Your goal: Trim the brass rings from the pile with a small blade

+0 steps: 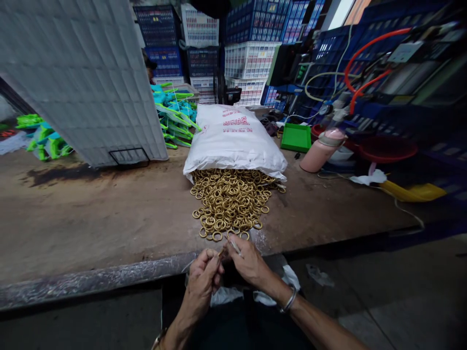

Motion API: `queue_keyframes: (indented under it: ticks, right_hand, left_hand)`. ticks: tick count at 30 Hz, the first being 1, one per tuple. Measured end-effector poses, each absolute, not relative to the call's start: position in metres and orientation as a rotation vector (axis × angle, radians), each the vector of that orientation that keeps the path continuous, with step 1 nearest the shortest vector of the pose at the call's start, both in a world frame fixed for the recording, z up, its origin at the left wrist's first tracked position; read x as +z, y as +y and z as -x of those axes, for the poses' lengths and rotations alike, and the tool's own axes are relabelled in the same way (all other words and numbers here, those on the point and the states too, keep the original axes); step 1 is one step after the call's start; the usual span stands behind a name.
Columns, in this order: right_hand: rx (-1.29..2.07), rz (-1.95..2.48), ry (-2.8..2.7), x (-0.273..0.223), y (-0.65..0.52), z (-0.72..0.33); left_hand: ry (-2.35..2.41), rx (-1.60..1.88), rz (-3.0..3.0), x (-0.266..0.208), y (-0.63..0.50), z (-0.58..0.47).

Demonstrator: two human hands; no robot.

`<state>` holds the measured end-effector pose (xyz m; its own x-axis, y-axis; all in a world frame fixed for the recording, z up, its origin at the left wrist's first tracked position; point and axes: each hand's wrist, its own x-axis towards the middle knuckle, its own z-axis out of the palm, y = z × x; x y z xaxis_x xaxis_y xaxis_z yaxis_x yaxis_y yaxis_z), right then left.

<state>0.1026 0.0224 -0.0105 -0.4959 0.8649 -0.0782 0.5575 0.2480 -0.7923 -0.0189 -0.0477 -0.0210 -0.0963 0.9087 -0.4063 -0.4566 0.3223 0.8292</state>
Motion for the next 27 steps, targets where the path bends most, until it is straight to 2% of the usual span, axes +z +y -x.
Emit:
queue_keyframes:
  ticks: [4,10,27]
  right_hand:
    - [0.880,1.289,-2.496,-0.015,0.017,-0.107]
    - [0.717,1.294,-2.710,-0.015,0.012,-0.105]
    - [0.330,1.649,-2.628,-0.027,0.034,-0.069]
  left_hand:
    - [1.221,1.226,-0.508,-0.024,-0.046,0.018]
    - [1.228,1.238,-0.513,-0.022,-0.048,0.019]
    - [0.925,1.296,-0.295,-0.011,-0.060,0.034]
